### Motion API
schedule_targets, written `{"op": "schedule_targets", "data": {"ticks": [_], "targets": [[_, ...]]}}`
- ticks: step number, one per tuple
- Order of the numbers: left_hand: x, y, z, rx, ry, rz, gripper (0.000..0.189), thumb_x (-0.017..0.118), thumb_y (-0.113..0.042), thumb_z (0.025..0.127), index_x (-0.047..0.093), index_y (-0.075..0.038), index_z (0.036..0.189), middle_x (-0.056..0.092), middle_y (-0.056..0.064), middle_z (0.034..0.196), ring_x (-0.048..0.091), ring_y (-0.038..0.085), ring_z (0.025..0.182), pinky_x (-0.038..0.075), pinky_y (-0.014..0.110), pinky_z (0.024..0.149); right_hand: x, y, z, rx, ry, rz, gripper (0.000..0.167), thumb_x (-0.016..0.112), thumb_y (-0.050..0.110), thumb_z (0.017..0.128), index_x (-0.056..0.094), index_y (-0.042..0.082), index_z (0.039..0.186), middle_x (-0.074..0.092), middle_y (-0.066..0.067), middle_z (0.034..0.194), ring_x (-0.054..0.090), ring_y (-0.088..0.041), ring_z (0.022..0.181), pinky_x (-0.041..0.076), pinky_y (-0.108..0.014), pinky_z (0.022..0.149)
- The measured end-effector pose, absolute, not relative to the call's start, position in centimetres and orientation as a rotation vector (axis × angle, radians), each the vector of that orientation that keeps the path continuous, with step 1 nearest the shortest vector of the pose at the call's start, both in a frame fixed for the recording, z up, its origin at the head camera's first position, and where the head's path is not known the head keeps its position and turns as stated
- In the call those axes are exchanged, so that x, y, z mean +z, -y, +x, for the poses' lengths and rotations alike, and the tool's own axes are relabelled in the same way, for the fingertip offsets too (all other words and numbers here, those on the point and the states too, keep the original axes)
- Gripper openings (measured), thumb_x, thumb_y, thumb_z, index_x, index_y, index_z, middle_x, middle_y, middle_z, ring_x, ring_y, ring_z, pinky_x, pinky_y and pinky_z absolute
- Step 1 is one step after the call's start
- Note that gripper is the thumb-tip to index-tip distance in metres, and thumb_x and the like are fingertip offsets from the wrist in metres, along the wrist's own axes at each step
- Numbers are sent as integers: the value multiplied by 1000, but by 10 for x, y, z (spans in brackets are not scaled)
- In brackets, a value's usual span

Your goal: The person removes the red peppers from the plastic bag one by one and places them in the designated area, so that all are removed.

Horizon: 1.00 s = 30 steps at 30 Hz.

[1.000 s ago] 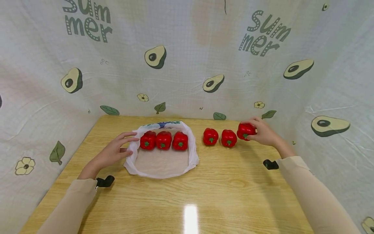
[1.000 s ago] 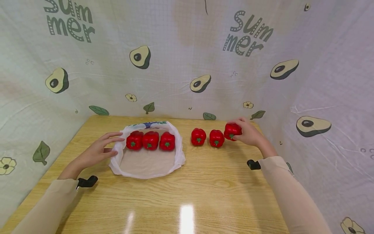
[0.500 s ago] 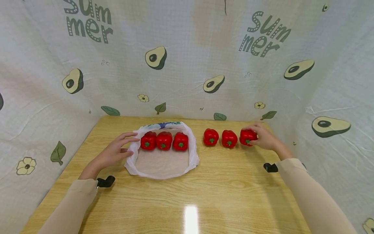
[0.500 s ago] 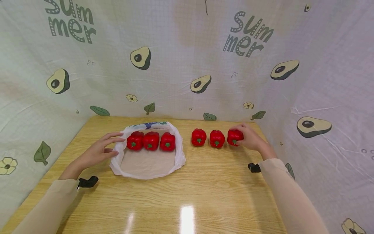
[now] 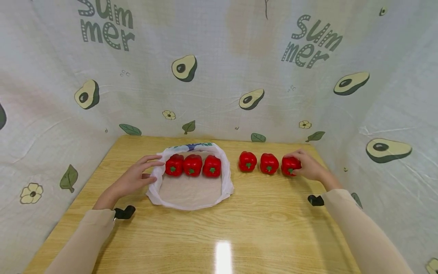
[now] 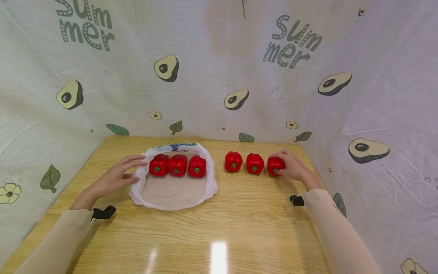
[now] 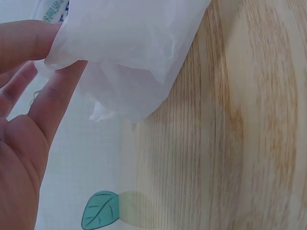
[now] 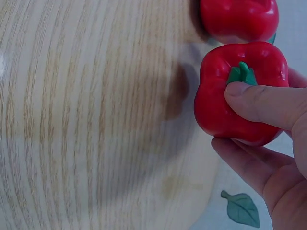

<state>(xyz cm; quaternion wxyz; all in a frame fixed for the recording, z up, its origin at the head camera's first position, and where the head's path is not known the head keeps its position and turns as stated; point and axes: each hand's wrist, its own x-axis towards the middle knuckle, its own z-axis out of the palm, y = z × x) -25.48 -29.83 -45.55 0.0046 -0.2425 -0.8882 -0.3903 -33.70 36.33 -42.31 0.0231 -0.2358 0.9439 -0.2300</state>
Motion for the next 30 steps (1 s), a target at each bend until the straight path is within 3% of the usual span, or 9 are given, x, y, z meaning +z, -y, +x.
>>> {"op": "schedule_targets", "data": {"ticks": [30], "targets": [[-454,300,-253,-1214,2765,-770,58,77,7,93,61,-8,147,36,15,165,44,43,145,59,51,99,-434,-369,-342,-705,-2916,-689,60,78,-13,86,60,-1,142,50,-30,141,51,-52,128,48,-72,107]]}}
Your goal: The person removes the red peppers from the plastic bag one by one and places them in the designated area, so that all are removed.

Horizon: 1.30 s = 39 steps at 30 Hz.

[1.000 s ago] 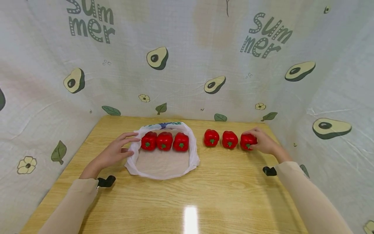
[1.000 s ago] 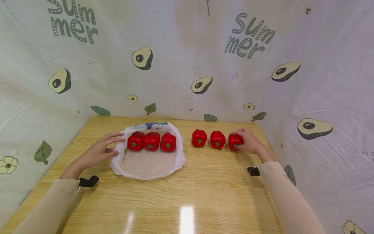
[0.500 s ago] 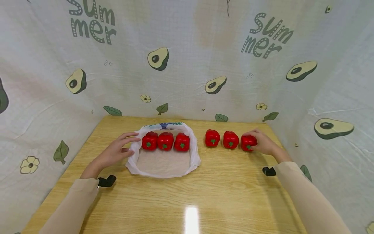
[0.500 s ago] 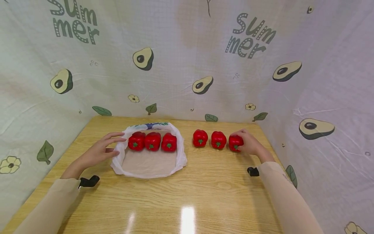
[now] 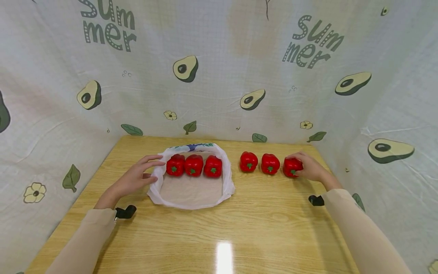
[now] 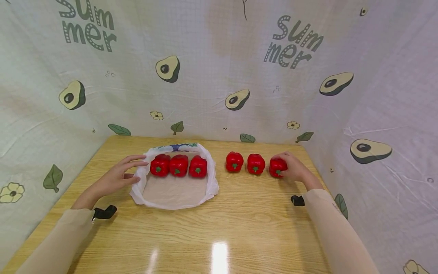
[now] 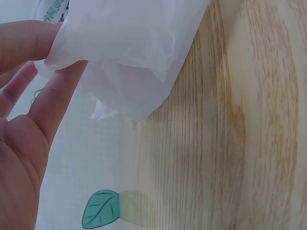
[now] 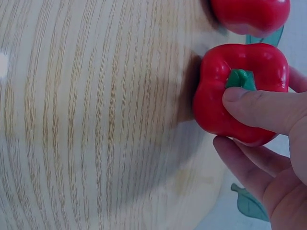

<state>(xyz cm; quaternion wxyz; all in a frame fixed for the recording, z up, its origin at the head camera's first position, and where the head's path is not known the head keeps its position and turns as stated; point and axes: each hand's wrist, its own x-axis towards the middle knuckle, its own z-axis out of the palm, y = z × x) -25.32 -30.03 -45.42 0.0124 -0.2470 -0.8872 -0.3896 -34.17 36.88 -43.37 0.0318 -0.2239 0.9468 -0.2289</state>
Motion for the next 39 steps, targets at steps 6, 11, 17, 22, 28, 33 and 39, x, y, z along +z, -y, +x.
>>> {"op": "schedule_targets", "data": {"ticks": [6,11,17,22,28,33,39], "targets": [[-454,299,-253,-1224,2781,-750,58,76,7,93,61,-8,146,36,12,166,45,40,145,59,49,100,-430,-371,-341,-693,-2911,-710,62,78,-15,85,60,-1,143,50,-32,143,50,-53,129,47,-73,107],[-453,299,-253,-1226,2785,-748,57,76,6,93,61,-9,146,36,14,166,45,42,145,59,51,100,-422,-376,-338,-703,-2873,-726,65,80,-11,86,58,0,146,47,-33,148,46,-55,133,50,-75,101],[-454,299,-254,-1200,2779,-750,57,76,5,94,61,-10,147,36,15,166,44,43,144,59,53,99,-406,-372,-334,-688,-2893,-774,65,82,-7,87,57,1,146,45,-31,150,47,-53,133,53,-75,96],[-454,298,-253,-1211,2760,-764,57,76,7,93,62,-8,146,37,14,165,45,42,143,60,51,98,-386,-351,-329,-652,-2952,-823,61,83,-1,89,59,4,145,48,-27,148,47,-49,133,52,-72,100],[-453,298,-254,-1242,2770,-766,57,76,6,94,61,-8,147,36,14,166,43,43,146,59,51,100,-360,-307,-320,-602,-3000,-910,57,83,6,92,61,8,145,49,-22,151,48,-43,134,53,-64,103],[-452,297,-253,-1264,2769,-763,56,76,6,94,62,-8,146,36,15,166,43,43,146,58,53,100,-348,-268,-314,-646,-2976,-949,58,82,6,92,60,9,146,52,-19,148,52,-41,131,57,-62,102],[-450,296,-253,-1237,2777,-747,56,76,5,94,62,-9,146,36,15,165,43,43,145,58,53,100,-345,-226,-305,-684,-2948,-1024,59,85,8,91,62,10,145,57,-17,143,56,-37,124,61,-52,94]]}}
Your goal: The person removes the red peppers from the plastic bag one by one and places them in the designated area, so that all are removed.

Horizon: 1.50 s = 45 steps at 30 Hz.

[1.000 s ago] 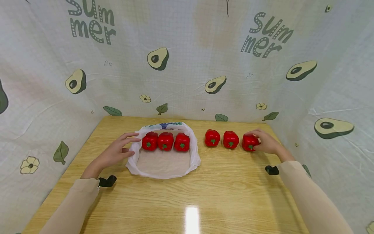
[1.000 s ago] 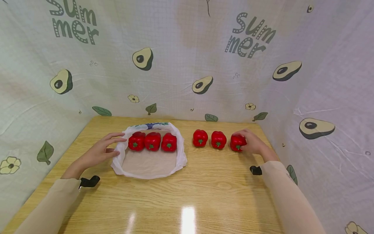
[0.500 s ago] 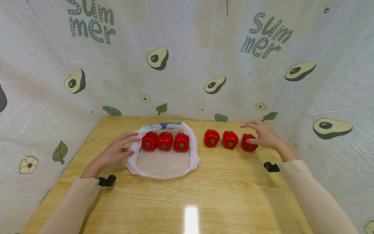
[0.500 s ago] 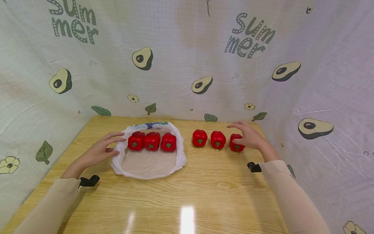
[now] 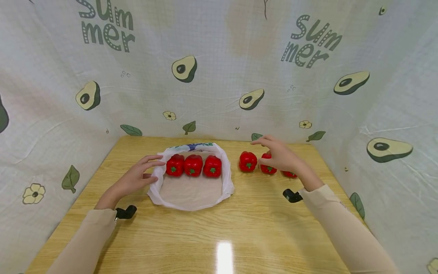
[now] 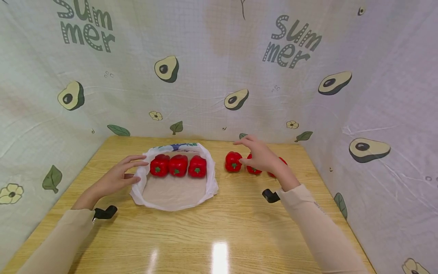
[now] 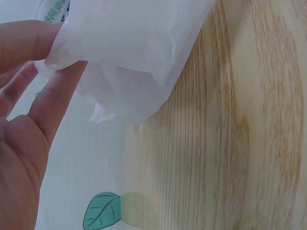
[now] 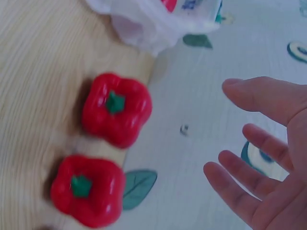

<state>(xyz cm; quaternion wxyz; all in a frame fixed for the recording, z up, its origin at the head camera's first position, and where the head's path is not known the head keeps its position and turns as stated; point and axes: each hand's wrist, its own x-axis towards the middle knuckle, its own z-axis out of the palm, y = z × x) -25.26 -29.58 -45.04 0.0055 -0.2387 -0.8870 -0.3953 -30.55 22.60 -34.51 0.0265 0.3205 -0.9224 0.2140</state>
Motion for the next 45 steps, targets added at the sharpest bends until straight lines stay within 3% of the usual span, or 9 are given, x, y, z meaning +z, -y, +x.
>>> {"op": "schedule_targets", "data": {"ticks": [4,9,15,18,22,27,39,45], "targets": [[-451,295,-253,-1207,2777,-748,57,76,5,94,61,-9,147,37,14,165,43,43,145,58,52,99,-350,-200,-304,700,2820,1066,59,85,10,91,62,12,146,58,-13,142,59,-34,123,62,-49,95],[-451,295,-253,-1196,2784,-743,58,77,5,93,61,-8,147,37,15,165,42,43,146,58,52,99,-357,-167,-303,744,2825,1151,58,83,14,93,62,13,147,56,-9,147,59,-31,128,57,-51,106],[-453,296,-256,-1212,2805,-720,58,76,4,94,61,-11,148,36,11,166,41,41,148,58,50,101,-363,-131,-303,802,2814,1237,57,83,11,92,63,13,146,55,-9,147,61,-32,124,63,-44,91],[-453,297,-256,-1215,2805,-723,58,76,4,95,60,-11,149,35,12,167,41,42,148,58,50,101,-368,-117,-306,800,2821,1266,56,82,11,93,63,13,145,55,-9,148,60,-32,125,63,-39,91],[-453,297,-256,-1221,2794,-731,58,76,5,94,61,-10,148,36,12,167,42,42,148,58,50,100,-377,-101,-310,760,2815,1312,55,82,9,92,64,11,144,57,-11,145,60,-33,123,64,-39,91],[-452,297,-254,-1227,2774,-750,58,77,7,93,61,-9,147,36,13,166,43,42,146,59,50,99,-387,-88,-316,682,2852,1311,57,82,8,92,63,10,146,60,-14,142,61,-32,125,60,-41,101],[-451,295,-254,-1215,2768,-769,57,77,5,93,62,-10,146,38,14,165,42,44,146,59,50,99,-406,-74,-325,641,2951,1193,57,82,4,91,64,11,145,51,-15,156,56,-34,135,56,-49,108],[-451,295,-255,-1231,2786,-750,58,77,6,93,62,-11,147,37,12,165,43,42,146,59,48,100,-412,-71,-324,644,2948,1188,59,82,1,89,64,8,145,54,-17,153,52,-34,138,55,-49,110]]}}
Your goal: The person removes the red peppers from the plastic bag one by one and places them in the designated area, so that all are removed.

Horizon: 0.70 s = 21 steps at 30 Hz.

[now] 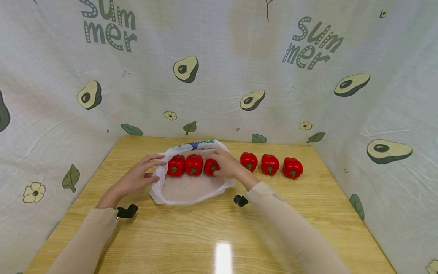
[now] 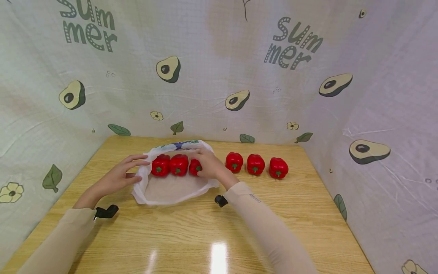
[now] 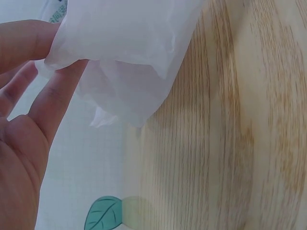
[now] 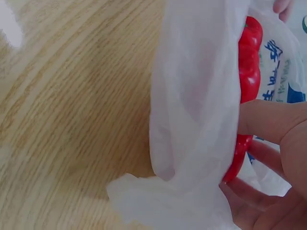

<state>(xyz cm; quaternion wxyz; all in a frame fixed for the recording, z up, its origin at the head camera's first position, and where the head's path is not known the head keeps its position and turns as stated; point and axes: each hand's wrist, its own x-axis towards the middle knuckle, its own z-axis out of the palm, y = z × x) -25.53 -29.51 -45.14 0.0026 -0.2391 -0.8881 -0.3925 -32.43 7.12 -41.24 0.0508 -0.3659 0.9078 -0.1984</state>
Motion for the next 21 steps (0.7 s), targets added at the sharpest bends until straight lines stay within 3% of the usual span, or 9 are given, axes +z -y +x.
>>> {"op": "schedule_targets", "data": {"ticks": [8,16,21], "targets": [[-452,294,-256,-1239,2777,-764,57,76,5,94,61,-10,147,37,13,166,42,42,147,59,49,100,-418,-69,-323,-595,-2763,-1067,63,80,-3,89,61,7,148,49,-17,156,48,-34,142,55,-48,111],[-452,293,-256,-1227,2764,-785,58,77,7,93,62,-9,146,38,14,164,40,43,148,59,49,98,-422,-73,-323,-597,-2780,-1045,63,78,-7,89,62,10,148,49,-15,152,53,-31,135,57,-42,108],[-452,293,-256,-1221,2769,-776,58,77,8,93,62,-9,146,37,11,165,40,41,148,59,49,99,-428,-73,-323,-632,-2789,-1039,63,78,-7,89,60,12,147,46,-16,151,56,-33,130,57,-45,108]]}}
